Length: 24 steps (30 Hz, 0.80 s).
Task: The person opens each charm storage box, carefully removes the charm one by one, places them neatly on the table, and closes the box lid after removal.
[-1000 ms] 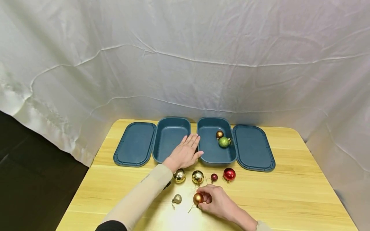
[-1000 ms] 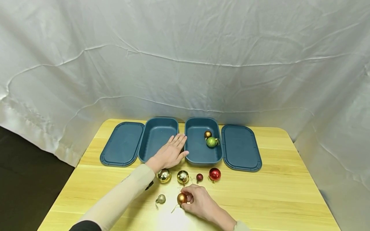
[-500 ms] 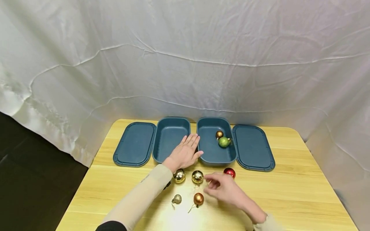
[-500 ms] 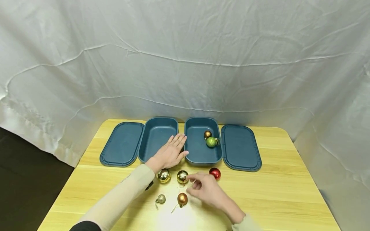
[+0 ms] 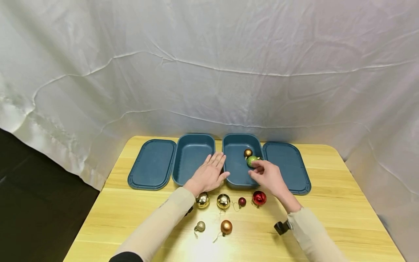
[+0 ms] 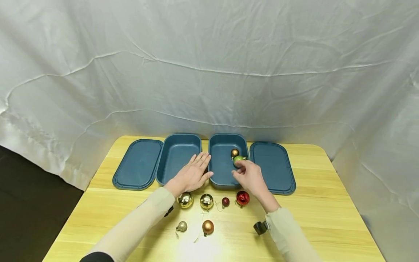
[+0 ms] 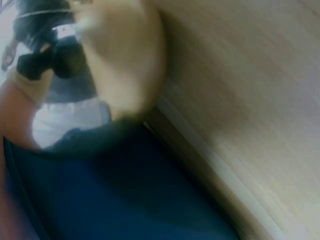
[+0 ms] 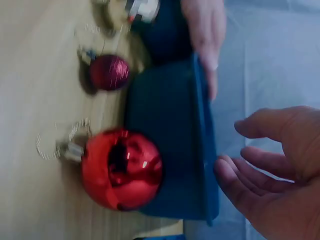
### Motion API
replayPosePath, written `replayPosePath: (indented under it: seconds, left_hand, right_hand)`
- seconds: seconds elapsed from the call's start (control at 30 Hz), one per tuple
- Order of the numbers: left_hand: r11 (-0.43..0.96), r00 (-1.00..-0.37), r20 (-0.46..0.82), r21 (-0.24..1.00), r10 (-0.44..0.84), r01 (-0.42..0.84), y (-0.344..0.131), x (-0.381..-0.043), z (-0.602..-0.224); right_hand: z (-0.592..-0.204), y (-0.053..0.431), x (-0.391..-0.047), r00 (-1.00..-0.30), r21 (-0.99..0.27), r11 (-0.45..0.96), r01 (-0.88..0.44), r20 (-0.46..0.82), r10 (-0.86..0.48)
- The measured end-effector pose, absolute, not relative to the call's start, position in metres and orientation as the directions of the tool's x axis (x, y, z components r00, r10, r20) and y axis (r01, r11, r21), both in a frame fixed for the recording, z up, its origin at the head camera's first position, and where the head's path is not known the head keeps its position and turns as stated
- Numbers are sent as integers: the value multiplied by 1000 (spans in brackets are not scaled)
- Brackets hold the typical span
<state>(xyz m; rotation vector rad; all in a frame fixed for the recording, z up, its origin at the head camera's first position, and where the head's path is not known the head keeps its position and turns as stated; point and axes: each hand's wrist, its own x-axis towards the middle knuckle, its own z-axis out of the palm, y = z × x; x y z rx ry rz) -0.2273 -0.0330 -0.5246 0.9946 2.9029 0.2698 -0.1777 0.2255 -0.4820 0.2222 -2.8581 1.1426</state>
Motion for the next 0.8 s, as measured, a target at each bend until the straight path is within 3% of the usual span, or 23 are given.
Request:
replayPosePath:
  seconds: [0.4,0.8]
  left_hand:
    - [777,-789,-14,186,614,602,-33,-226,-522]
    - [778,-790,-12,185,613,600,-33,-226,-523]
  right_hand:
    - [-503,218,-216,-987,-597,793,-123,160,-33]
    - [-506,212,-231,-999,-572,820,-33,10,-34]
